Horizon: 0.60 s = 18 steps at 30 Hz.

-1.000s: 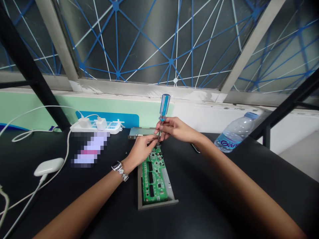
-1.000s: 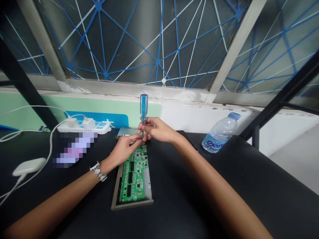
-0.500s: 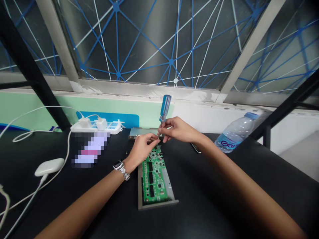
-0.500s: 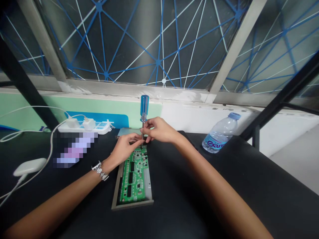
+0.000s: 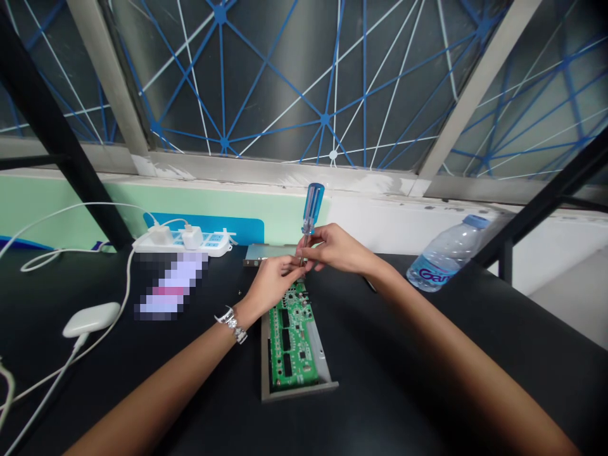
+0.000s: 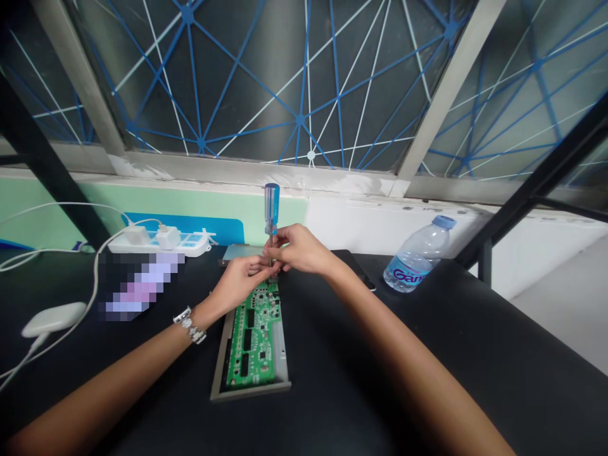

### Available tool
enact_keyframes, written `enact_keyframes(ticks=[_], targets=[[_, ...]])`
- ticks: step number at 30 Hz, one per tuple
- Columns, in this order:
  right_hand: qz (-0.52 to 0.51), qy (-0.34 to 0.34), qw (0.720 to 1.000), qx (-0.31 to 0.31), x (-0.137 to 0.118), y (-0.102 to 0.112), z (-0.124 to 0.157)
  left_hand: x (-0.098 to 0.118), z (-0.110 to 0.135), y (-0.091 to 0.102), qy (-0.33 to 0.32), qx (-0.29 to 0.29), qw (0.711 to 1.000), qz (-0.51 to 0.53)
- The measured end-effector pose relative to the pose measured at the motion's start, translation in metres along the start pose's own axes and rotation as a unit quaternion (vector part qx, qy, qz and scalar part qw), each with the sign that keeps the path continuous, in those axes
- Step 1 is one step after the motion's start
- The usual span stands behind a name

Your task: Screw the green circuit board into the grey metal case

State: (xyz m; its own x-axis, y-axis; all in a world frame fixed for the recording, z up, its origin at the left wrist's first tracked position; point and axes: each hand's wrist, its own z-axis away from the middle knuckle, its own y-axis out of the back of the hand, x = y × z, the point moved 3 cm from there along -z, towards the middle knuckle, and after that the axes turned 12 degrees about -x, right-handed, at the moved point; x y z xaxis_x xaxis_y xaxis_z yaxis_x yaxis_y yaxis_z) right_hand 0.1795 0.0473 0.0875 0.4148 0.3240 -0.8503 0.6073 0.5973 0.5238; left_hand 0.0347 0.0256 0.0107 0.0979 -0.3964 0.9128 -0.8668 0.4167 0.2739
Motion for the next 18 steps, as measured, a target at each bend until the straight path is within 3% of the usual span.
enact_keyframes(ticks=[3, 12, 18], targets=[[0.004, -0.006, 1.000, 0.025, 0.0018, 0.0047, 0.0011, -0.0004, 0.0030, 0.0031, 0.004, 0.008, 1.000, -0.001], [-0.007, -0.016, 1.000, 0.013, -0.0010, 0.0045, 0.0019, -0.0009, 0.0058, 0.0105, 0.011, 0.050, 0.998, -0.040], [-0.029, -0.005, 1.000, 0.004, 0.0001, 0.0018, 0.0011, -0.0043, 0.0008, 0.0081, -0.006, 0.037, 0.998, -0.059]])
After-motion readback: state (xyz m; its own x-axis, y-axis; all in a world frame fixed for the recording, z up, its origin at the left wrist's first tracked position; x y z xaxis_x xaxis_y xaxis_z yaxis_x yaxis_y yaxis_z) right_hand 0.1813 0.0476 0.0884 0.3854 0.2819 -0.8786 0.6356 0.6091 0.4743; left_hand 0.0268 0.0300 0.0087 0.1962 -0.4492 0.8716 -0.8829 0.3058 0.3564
